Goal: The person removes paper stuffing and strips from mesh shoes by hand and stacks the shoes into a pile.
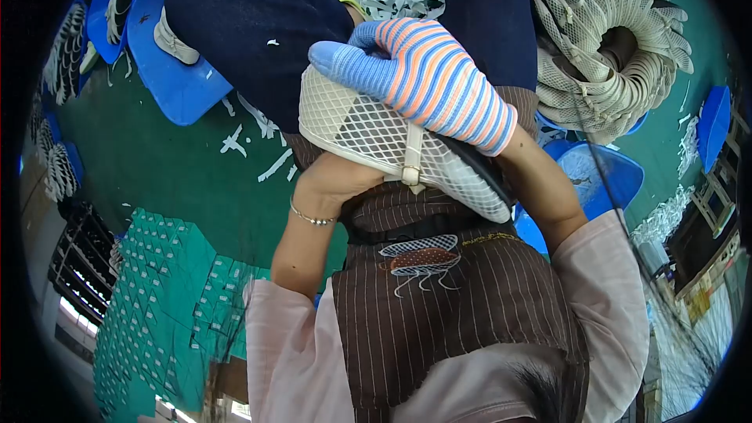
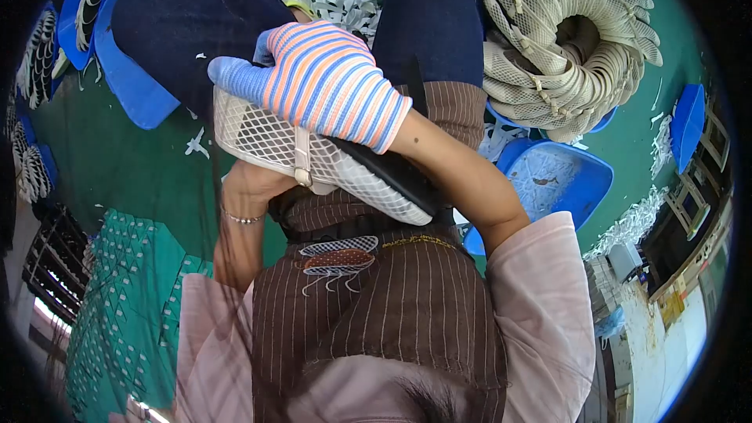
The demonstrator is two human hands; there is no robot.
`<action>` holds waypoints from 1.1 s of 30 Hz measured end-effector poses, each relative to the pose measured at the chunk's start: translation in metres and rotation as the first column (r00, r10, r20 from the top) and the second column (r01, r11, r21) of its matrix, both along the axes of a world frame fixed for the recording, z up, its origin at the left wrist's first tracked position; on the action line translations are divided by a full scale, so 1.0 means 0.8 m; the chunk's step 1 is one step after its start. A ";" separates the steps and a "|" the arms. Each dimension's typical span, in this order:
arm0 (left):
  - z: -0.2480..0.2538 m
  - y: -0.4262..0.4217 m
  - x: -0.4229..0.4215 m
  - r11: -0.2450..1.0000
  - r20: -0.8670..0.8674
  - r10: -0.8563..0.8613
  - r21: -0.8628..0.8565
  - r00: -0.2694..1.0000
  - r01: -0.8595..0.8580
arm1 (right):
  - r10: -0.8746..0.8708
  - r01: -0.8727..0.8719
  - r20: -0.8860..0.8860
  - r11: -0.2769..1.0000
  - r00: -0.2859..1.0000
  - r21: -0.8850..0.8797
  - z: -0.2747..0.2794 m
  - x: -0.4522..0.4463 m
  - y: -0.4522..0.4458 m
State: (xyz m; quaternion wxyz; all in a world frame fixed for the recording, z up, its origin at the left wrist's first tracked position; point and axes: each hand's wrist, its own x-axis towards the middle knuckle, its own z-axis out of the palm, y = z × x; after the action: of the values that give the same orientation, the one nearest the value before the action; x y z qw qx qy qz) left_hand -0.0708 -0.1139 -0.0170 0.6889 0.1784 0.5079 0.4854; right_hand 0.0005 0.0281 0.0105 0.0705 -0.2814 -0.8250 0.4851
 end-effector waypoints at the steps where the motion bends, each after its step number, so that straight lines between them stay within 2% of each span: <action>1: -0.003 0.001 -0.001 1.000 0.020 -0.011 -0.002 1.000 0.011 | -0.005 0.007 -0.043 0.999 0.999 0.040 -0.006 -0.001 -0.003; 4: -0.011 0.006 0.004 1.000 0.120 -0.026 -0.009 0.992 0.028 | -0.005 0.033 -0.179 0.987 0.984 0.157 -0.021 -0.003 -0.010; 5: -0.012 0.007 0.008 0.999 0.161 -0.025 -0.018 0.987 0.028 | -0.005 0.033 -0.176 0.987 0.984 0.158 -0.021 -0.001 -0.008; 9: -0.017 0.002 0.016 0.996 0.356 0.037 -0.084 0.934 -0.007 | 0.112 -0.114 0.094 0.993 0.989 0.020 -0.006 -0.001 0.001; 10: -0.017 0.002 0.019 0.994 0.415 0.061 -0.104 0.908 -0.019 | 0.108 -0.111 0.100 0.994 0.989 0.018 -0.006 0.000 0.001; 14: -0.021 -0.005 0.028 0.973 0.650 0.186 -0.225 0.737 -0.047 | 0.099 -0.096 0.055 0.994 0.994 -0.061 -0.009 0.001 -0.003; 18: -0.029 -0.019 0.036 0.928 0.798 0.333 -0.372 0.503 -0.024 | 0.102 -0.101 0.041 0.995 0.994 -0.021 -0.022 0.003 -0.016; 20: -0.034 -0.024 0.030 0.909 0.818 0.384 -0.417 0.427 -0.019 | 0.102 -0.102 0.034 0.995 0.994 0.000 -0.023 0.002 -0.016; 23: -0.040 -0.029 0.024 0.881 0.838 0.445 -0.473 0.316 0.016 | 0.140 -0.137 0.033 0.987 0.990 -0.083 -0.015 0.002 -0.017; 25: -0.042 -0.027 0.028 0.857 0.850 0.491 -0.510 0.193 0.066 | 0.153 -0.150 0.025 0.984 0.988 -0.099 -0.015 0.002 -0.018; 27: -0.041 -0.030 0.035 0.821 0.830 0.556 -0.557 0.046 0.123 | 0.177 -0.175 0.034 0.984 0.984 -0.042 -0.020 0.005 -0.024; 31: -0.034 -0.046 0.047 0.706 0.661 0.708 -0.660 -0.249 0.258 | 0.221 -0.222 0.094 0.975 0.971 -0.003 -0.016 0.010 -0.031; 33: -0.029 -0.054 0.049 0.659 0.570 0.751 -0.684 -0.333 0.315 | 0.269 -0.267 0.171 0.963 0.948 -0.033 -0.009 0.007 -0.034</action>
State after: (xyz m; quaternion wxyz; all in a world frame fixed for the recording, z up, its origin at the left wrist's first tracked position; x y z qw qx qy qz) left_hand -0.0318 -0.1568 -0.0405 0.6657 -0.6499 -0.0951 0.3541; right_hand 0.0060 0.0010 0.0031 -0.0695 -0.2082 -0.8562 0.4677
